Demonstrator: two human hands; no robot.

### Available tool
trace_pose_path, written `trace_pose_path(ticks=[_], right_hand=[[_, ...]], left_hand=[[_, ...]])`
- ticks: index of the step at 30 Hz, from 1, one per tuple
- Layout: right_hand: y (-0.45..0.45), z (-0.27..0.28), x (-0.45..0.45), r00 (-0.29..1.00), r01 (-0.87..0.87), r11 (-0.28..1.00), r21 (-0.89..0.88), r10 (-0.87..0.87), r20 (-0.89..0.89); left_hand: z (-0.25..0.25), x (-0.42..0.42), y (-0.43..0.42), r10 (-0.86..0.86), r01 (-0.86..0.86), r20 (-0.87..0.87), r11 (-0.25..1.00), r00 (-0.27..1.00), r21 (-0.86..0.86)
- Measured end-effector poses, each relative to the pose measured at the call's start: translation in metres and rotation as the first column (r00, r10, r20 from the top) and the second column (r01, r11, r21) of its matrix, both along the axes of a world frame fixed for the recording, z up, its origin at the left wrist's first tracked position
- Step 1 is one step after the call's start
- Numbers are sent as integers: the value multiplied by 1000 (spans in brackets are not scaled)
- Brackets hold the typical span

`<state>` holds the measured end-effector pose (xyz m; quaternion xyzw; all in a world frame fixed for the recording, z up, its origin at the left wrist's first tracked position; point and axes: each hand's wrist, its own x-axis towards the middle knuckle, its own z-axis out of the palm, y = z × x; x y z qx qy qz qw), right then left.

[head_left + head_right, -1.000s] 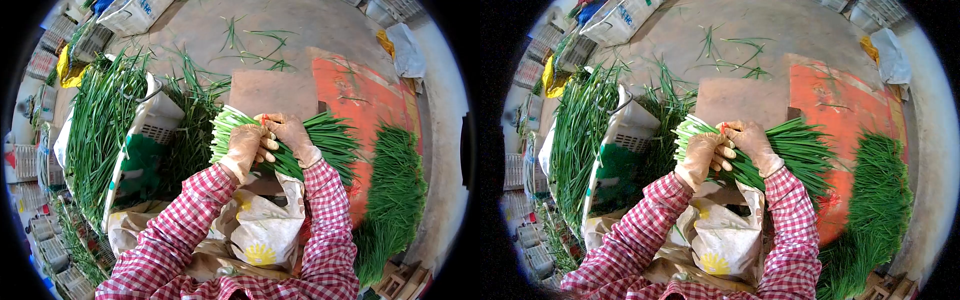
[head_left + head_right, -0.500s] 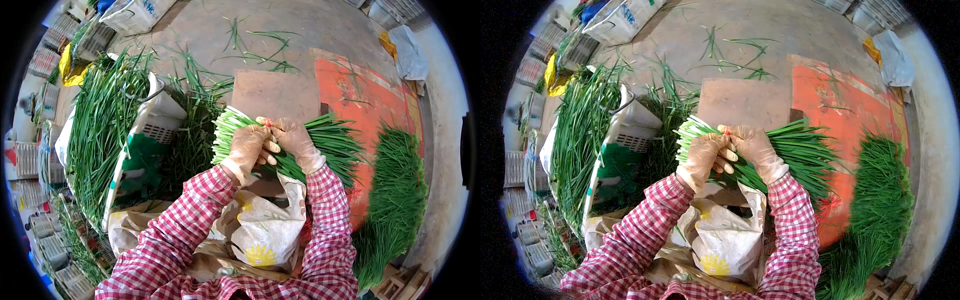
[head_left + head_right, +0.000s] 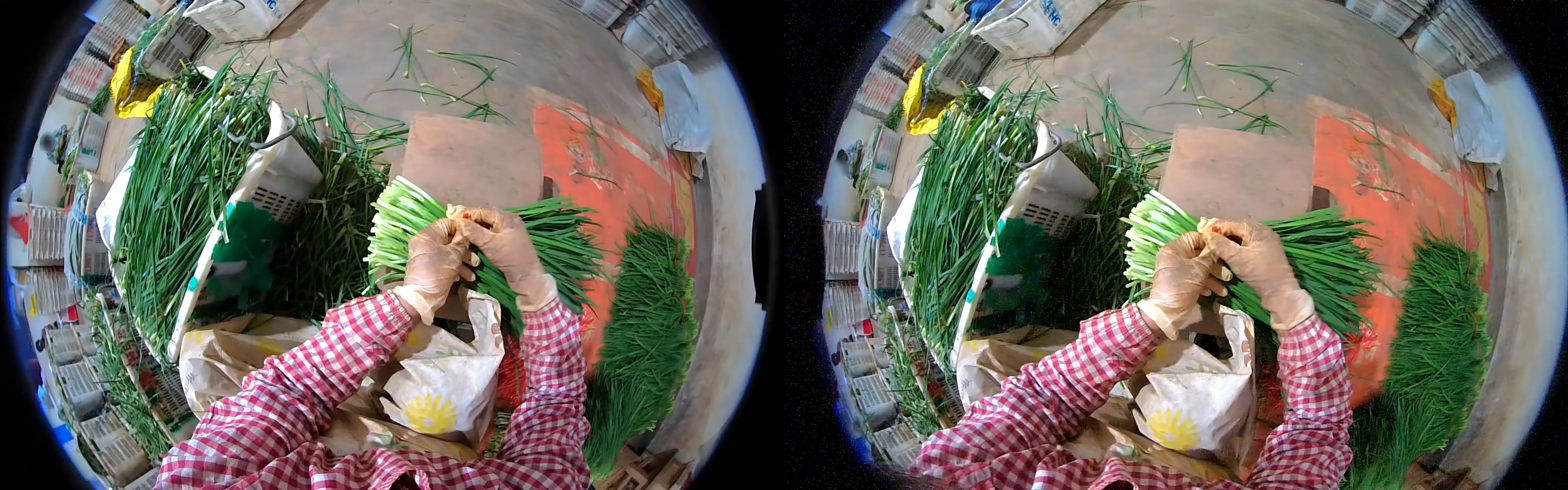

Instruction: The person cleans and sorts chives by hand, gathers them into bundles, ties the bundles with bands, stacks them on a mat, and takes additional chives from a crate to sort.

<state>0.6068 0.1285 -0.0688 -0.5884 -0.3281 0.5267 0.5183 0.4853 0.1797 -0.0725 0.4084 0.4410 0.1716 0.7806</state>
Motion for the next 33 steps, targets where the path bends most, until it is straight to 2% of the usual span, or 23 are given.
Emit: trace_pose_path(ticks=[2,3,4,6,8,9,10,12,13,14,15,16,18,19,20,22,23,26,27,28,30,32,33], right_hand=[[2,-3,-9,926,171,980,-103,-125,355],[1,-11,-16,916,245,969,-19,-225,331],[1,-14,-21,917,242,970,-18,-222,332],[0,-15,-29,679,267,923,278,-385,625],[2,-13,-30,656,288,922,257,-386,649],[3,-15,-30,619,269,902,337,-431,657],[3,-17,-29,582,247,875,415,-477,659],[4,-6,-29,604,280,892,354,-451,658],[3,-9,-28,601,245,876,416,-474,644],[-1,-14,-28,598,211,856,471,-494,630],[-6,-24,-35,625,273,888,370,-456,633],[-11,-34,-41,653,326,909,261,-416,633],[-8,-21,-41,646,230,856,463,-490,585],[-8,-22,-37,577,244,832,498,-537,615],[-10,-24,-37,574,252,831,496,-541,614],[-14,-30,-40,573,469,745,474,-665,479],[-12,-19,-45,605,530,745,404,-667,436],[-19,-3,-46,592,611,736,290,-669,450],[-24,11,-48,627,592,754,286,-653,424],[-32,6,-49,652,582,722,373,-689,316],[-42,4,-54,660,672,601,434,-751,19],[-46,-1,-55,653,708,598,375,-757,-23],[-42,-12,-55,651,738,602,304,-754,-88]], left_hand=[[-1,1,-1,17,-17,31,1000,999,6],[3,0,-2,19,-20,18,999,1000,35],[6,-1,-3,22,-22,5,998,1000,64],[-3,-6,-4,-11,9,38,999,999,42],[-9,-8,-10,8,-27,171,993,985,113],[-10,-13,-11,-59,23,122,958,991,285],[-11,-21,-14,-58,20,123,957,991,288],[24,-43,-8,-47,-41,205,915,978,401],[31,-49,6,-118,-28,156,706,981,708],[38,-51,27,-169,-14,89,403,982,915],[54,-53,50,-275,124,-89,115,957,986],[57,-47,67,-270,344,-368,-133,890,929],[49,-31,76,-234,584,-651,-298,722,755],[35,-31,77,-196,701,-790,-373,580,607],[25,-32,74,-67,727,-845,-476,530,494],[-2,-40,66,127,771,-874,-542,469,335],[-7,-40,65,120,770,-875,-542,468,338],[-10,-41,66,100,769,-836,-463,539,441],[-6,-44,71,24,764,-842,-435,539,477],[-2,-45,74,-50,759,-842,-406,537,509],[8,-50,71,-58,756,-837,-399,544,519],[4,-63,62,10,722,-790,-415,613,554],[-1,-66,58,8,782,-834,-353,552,514]])
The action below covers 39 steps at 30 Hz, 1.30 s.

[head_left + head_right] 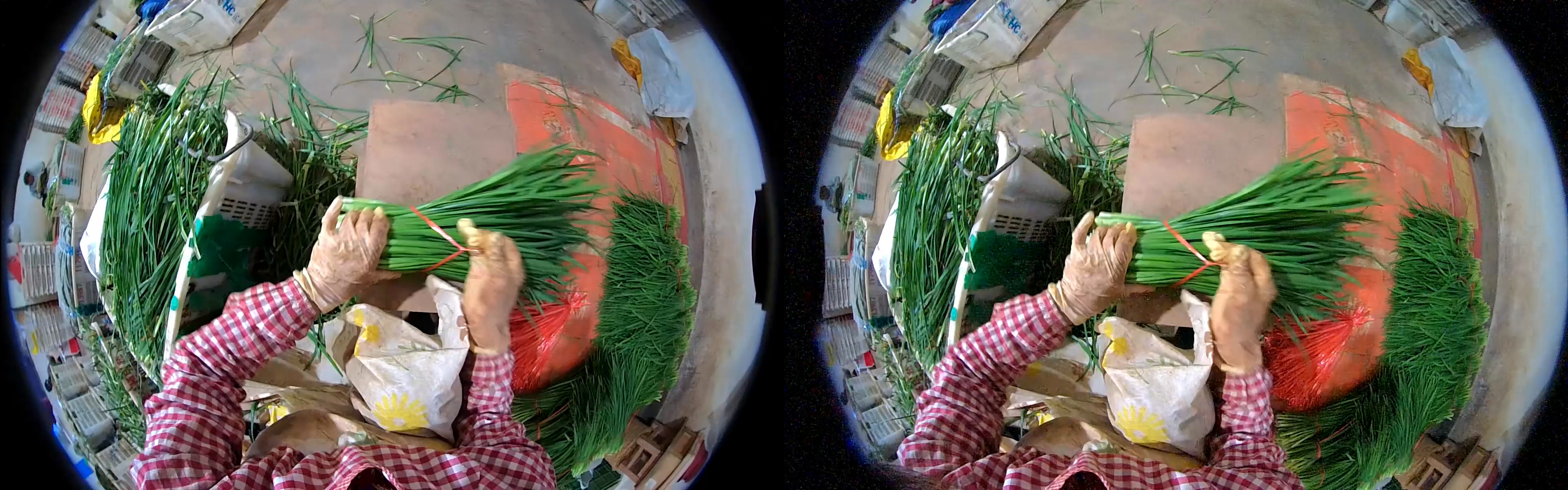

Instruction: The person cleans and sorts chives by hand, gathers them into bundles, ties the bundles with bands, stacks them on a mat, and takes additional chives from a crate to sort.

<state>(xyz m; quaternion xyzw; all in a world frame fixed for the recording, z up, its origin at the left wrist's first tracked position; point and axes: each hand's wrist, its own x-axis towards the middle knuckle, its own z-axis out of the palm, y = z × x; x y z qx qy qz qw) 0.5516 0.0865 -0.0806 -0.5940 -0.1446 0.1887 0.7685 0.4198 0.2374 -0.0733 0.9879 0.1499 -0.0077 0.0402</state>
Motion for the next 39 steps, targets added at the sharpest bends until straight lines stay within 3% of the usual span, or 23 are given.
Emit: trace_pose_path(ticks=[1,3,5,7,9,10,11,14,15,17,19,23,25,26,27,29,31,32,33,35,36,37,39], right_hand=[[3,-6,0,996,-2,1000,6,3,-92],[7,-2,-5,984,12,989,-150,15,177],[8,-1,-7,924,11,982,-188,62,377],[10,0,-14,747,164,942,-292,75,660],[14,12,-15,607,255,888,-382,160,778],[16,10,-17,571,311,874,-374,143,808],[15,11,-14,515,326,850,-414,207,832],[13,3,-18,501,272,912,-307,139,854],[15,3,-19,502,270,927,-261,96,859],[16,6,-26,589,306,902,-304,72,805],[19,8,-35,708,178,947,-266,64,704],[23,9,-36,677,228,957,-179,-24,736],[32,13,-29,639,221,949,-226,34,768],[43,11,-20,573,224,949,-224,58,818],[56,10,-12,503,220,951,-219,82,860],[75,8,6,473,211,958,-196,75,878],[83,17,21,452,276,925,-262,115,884],[73,32,25,512,211,938,-274,133,849],[68,38,29,522,244,962,-119,-27,852],[30,58,13,734,164,964,-208,21,679],[18,50,0,882,51,991,-122,13,471],[3,28,-11,960,-193,974,-115,212,184],[-1,16,-18,844,-536,788,-303,488,-224]], left_hand=[[-7,-3,-5,31,-32,22,999,999,15],[3,2,-15,133,-134,-62,991,989,-20],[26,3,-19,115,-115,-61,993,992,1],[40,6,-20,88,-87,-66,996,994,18],[43,14,-22,-101,107,39,974,994,-199],[44,20,-24,-170,188,98,956,981,-224],[28,23,-26,-185,220,176,954,967,-204],[-1,26,-24,-193,297,343,912,919,-282],[-7,24,-22,-176,267,301,918,937,-293],[-10,18,-22,-191,316,403,909,895,-270],[-17,13,-24,-232,289,287,941,930,-178],[-24,17,-17,-214,251,269,962,939,-110],[-28,21,-8,-4,137,328,913,945,-385],[-39,27,-6,-59,91,317,992,947,-89],[-43,34,-2,-87,91,300,996,950,-2],[-30,45,13,-104,105,276,994,956,12],[-17,60,32,-45,46,30,998,999,-43],[1,72,36,72,-75,-20,971,997,-226],[15,83,40,177,-196,-84,897,981,-396],[-31,91,65,135,5,203,822,970,-569],[-41,94,69,164,-23,185,805,969,-593],[-48,97,70,190,-46,169,785,967,-618],[-44,100,70,217,-83,125,748,968,-658]])
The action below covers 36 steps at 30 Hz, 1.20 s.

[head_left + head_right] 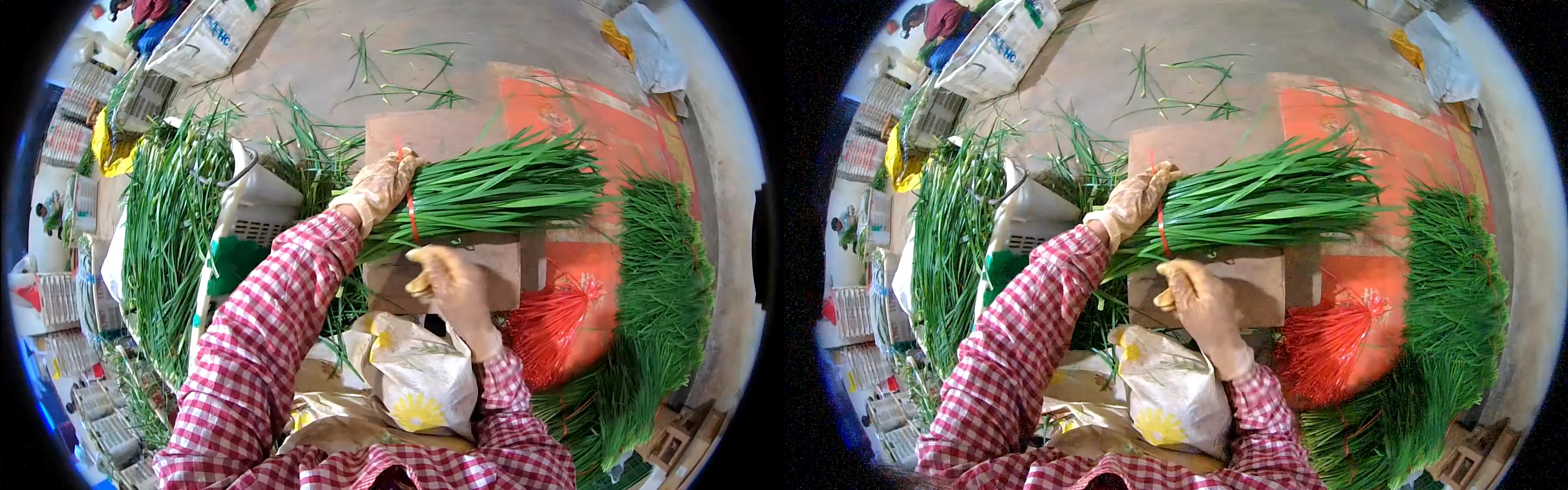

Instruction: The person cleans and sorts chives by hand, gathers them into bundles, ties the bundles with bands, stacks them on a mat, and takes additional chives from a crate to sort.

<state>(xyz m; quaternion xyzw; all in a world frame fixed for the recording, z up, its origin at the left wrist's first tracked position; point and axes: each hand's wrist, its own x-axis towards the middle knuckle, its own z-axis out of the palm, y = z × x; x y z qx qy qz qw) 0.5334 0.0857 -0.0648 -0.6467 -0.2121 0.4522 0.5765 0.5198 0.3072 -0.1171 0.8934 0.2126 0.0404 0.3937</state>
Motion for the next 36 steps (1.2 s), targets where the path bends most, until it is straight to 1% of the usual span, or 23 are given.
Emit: trace_pose_path(ticks=[2,3,6,7,8,10,11,12,14,15,16,18,19,20,21,23,25,26,28,30,31,33,36], right_hand=[[7,-46,-5,894,-150,989,-4,134,-429],[11,-52,-7,762,-174,984,29,153,-629],[20,-54,-7,718,-101,986,135,166,-676],[24,-71,-11,771,-17,986,165,119,-626],[25,-66,-11,771,-20,986,166,121,-625],[26,-53,-13,833,17,996,91,36,-552],[30,-55,-17,897,45,992,115,11,-442],[27,-55,-18,897,37,993,113,17,-441],[19,-44,-17,994,28,992,127,-14,-107],[17,-38,-15,999,3,998,59,-1,-38],[18,-34,-13,1000,-8,998,59,10,-28],[23,-22,-5,989,55,937,344,-99,109],[20,-9,11,963,-110,919,379,5,268],[14,-10,26,753,-289,943,166,116,648],[17,-4,35,332,-270,963,14,79,940],[17,8,54,97,-190,975,-117,137,986],[9,13,69,159,-243,968,-65,106,982],[7,-3,78,140,-251,965,-74,112,984],[0,-18,82,190,-240,968,-67,115,975],[-1,-28,81,296,-212,976,-39,102,950],[1,-34,78,354,-198,980,-16,87,931],[7,-41,72,437,-190,982,17,69,897],[15,-47,70,512,-199,979,47,63,857]], left_hand=[[-2,2,4,8,-8,-1,999,1000,-32],[0,2,4,13,-13,1,1000,1000,-27],[8,-3,-5,68,-68,-101,998,993,-2],[10,-10,-14,113,-108,-111,993,987,47],[12,-14,-21,155,-144,-119,985,981,98],[10,-23,-19,67,-72,-220,997,973,-12],[10,-26,-20,85,-118,-230,985,969,-130],[10,-31,-21,103,-163,-240,955,965,-247],[19,-48,-21,-109,124,99,979,989,-163],[40,-50,-38,274,-257,-128,507,953,-823],[49,-52,-43,345,-273,-127,416,930,-868],[89,-54,-59,464,-179,70,470,883,-864],[97,-51,-59,459,-59,186,469,869,-881],[103,-47,-58,454,62,301,469,839,-881],[110,-37,-59,514,111,330,411,792,-905],[119,-22,-62,580,106,326,381,747,-918],[117,-15,-65,620,147,391,407,680,-902],[106,-16,-62,545,155,414,457,729,-876],[41,-11,-57,541,87,430,546,723,-833],[-6,-17,-56,573,-48,309,523,759,-851],[-11,-20,-56,590,-81,278,507,758,-858],[18,-25,-55,616,-193,250,560,747,-805],[13,-16,-58,735,-64,172,282,656,-957]])
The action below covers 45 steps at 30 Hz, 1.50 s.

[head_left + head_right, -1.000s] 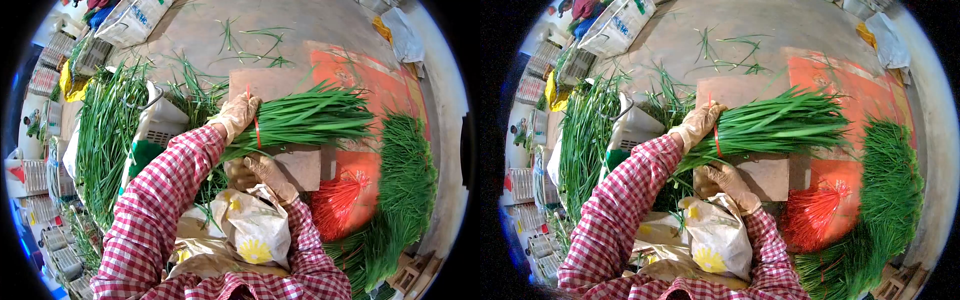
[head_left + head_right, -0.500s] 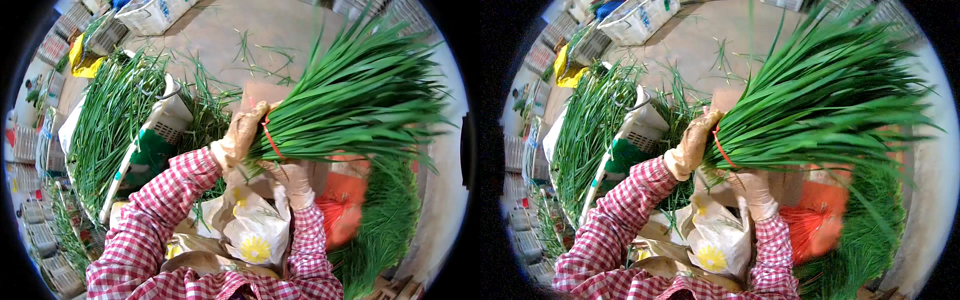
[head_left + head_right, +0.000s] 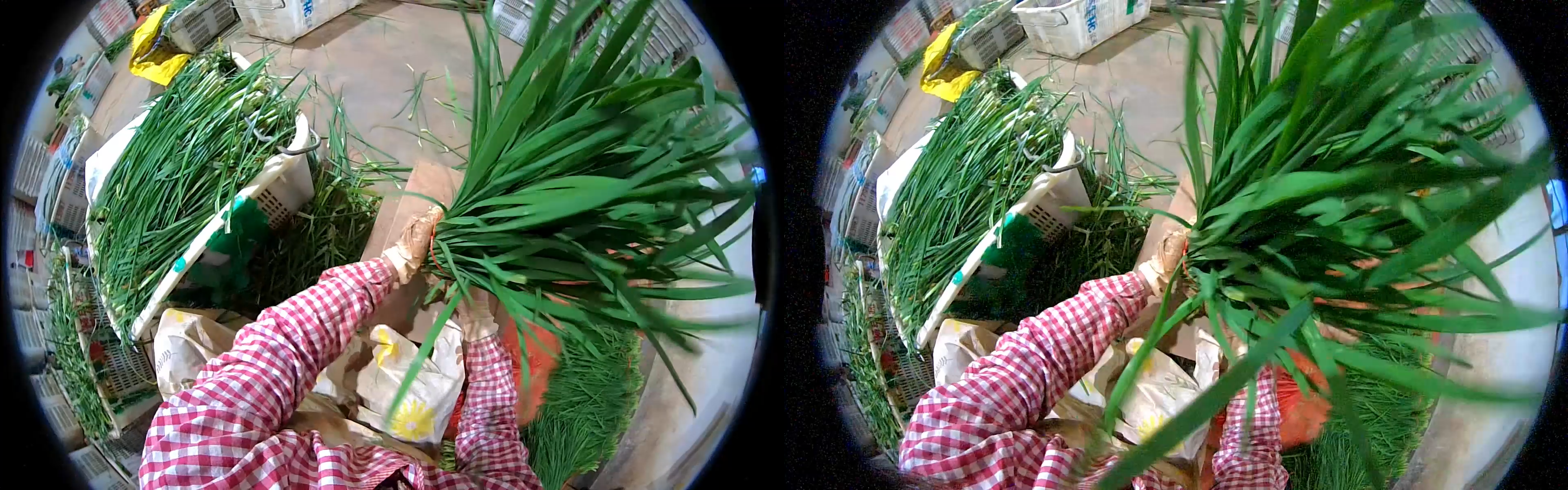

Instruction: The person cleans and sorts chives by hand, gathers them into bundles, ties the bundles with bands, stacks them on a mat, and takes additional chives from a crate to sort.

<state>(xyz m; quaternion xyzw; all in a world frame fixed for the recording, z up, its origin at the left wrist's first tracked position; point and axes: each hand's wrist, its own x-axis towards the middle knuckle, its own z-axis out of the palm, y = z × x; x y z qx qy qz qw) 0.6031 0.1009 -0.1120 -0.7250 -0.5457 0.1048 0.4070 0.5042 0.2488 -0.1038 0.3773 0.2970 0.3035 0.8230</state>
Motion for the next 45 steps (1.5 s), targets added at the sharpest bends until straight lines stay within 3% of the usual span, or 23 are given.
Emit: trace_pose_path(ticks=[4,7,11,12,16,18,19,21,22,23,24,25,26,27,28,29,31,32,34,36,39,42,45], right_hand=[[0,9,3,997,-7,1000,-8,6,-72],[0,9,5,992,-12,1000,-12,10,-126],[0,5,3,958,-43,999,7,43,-283],[-3,4,1,928,-59,998,22,63,-367],[-8,-21,-28,561,-96,972,215,231,-795],[-8,-41,-50,312,-73,957,279,288,-905],[-7,-49,-54,232,-179,970,162,202,-952],[4,-51,-63,151,-290,955,62,110,-982],[10,-52,-69,543,-296,947,127,276,-793],[16,-49,-75,821,-328,928,176,373,-432],[21,-51,-74,851,-397,907,142,422,-312],[25,-52,-73,862,-458,882,108,470,-188],[30,-61,-71,334,-596,785,170,435,-836],[34,-71,-69,-301,-513,850,118,-49,-952],[33,-52,-61,231,-653,752,-89,85,-969],[32,-31,-54,662,-656,655,-374,262,-702],[20,53,-40,728,-558,757,-339,251,-639],[10,63,-30,702,-417,906,-75,269,-659],[26,102,-25,690,-53,997,61,81,-719],[58,107,-23,829,146,982,-115,-186,-528],[96,61,-23,995,82,954,-287,-61,82],[114,57,-32,991,86,933,-349,-43,127],[132,39,-40,961,197,940,-280,-128,246]], left_hand=[[-76,24,11,150,-153,41,892,988,425],[-116,35,11,376,-153,-50,490,925,858],[-64,22,8,168,-66,-157,858,973,509],[-58,16,9,288,118,-293,499,912,859],[21,-9,-14,106,1,-371,961,923,278],[23,-25,-5,317,228,-407,474,857,851],[35,-33,-8,93,142,-298,719,950,680],[41,-41,2,68,243,-342,574,937,782],[44,-41,8,77,269,-344,474,936,838],[55,-46,17,28,505,-554,375,832,777],[62,-42,24,61,716,-741,214,669,664],[52,-34,36,-111,706,-708,274,697,653],[27,-23,51,-276,700,-644,334,713,632],[13,-20,61,-314,730,-660,328,683,600],[0,-18,72,-350,758,-673,321,651,567],[11,-18,74,-351,762,-676,326,647,560],[16,-25,72,-511,723,-515,419,688,549],[13,-27,71,-573,701,-418,471,705,535],[-10,-23,77,-561,642,-357,471,747,605],[-9,-25,78,-528,671,-429,450,732,590],[5,-28,76,-485,678,-478,443,732,587],[-14,-28,80,-431,552,-365,481,825,681],[-4,-21,90,-421,644,-488,521,765,560]])
